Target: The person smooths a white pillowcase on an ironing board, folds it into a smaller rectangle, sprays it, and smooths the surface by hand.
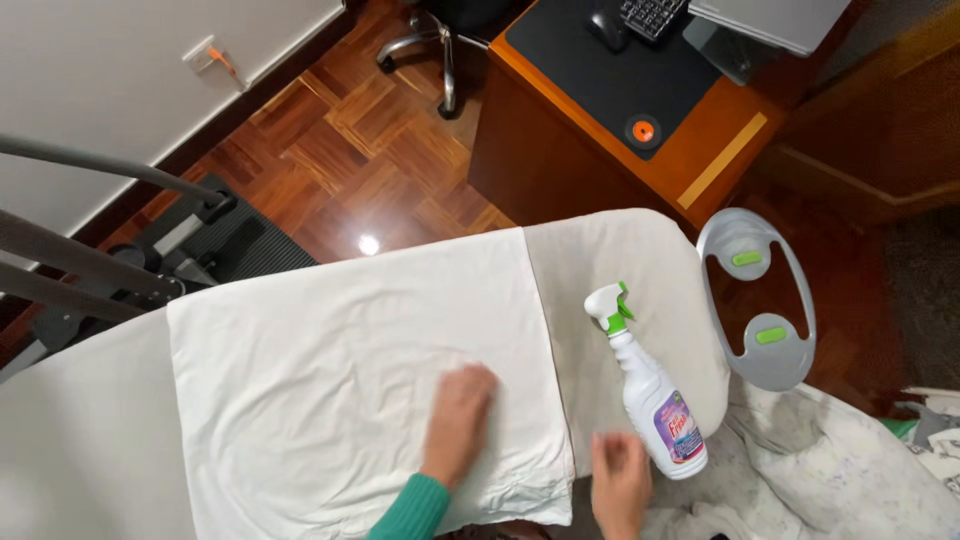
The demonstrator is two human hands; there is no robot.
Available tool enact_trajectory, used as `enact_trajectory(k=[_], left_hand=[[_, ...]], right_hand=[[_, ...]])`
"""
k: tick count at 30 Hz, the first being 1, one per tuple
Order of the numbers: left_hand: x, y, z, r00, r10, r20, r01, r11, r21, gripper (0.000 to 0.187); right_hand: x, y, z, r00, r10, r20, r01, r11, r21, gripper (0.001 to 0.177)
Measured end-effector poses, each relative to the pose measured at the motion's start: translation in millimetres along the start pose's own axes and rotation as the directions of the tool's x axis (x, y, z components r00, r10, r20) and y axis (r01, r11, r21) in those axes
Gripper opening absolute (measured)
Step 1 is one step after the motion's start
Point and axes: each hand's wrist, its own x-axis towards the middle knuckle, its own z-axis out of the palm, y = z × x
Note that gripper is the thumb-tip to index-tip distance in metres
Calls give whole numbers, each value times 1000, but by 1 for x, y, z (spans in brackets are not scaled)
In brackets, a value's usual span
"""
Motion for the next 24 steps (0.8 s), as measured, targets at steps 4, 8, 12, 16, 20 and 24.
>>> enact_trajectory(k=[4, 8, 12, 16, 20, 24], left_hand=[[-2, 20, 42, 974, 142, 178, -123, 986, -115, 29], [-10, 14, 61, 939, 71, 336, -62, 997, -37, 58], [-14, 8, 63, 891, 115, 440, -195, 970, 143, 62], [-7, 23, 64, 925, 85, 371, -167, 967, 194, 61], [-7, 25, 65, 917, 103, 386, -265, 880, 395, 110], [-12, 24, 71, 909, 138, 393, -372, 693, 618, 147]], right_hand=[[-25, 65, 28, 999, 44, 20, -45, 997, 70, 26], [-25, 93, 44, 985, 111, 135, -133, 977, 168, 27], [-17, 86, 19, 982, 50, 180, -49, 999, -8, 23], [-12, 70, -3, 967, 85, 240, -74, 996, -55, 25], [-6, 56, -8, 937, 110, 331, -86, 993, -86, 23], [7, 46, -12, 922, 166, 349, -92, 972, -217, 23]])
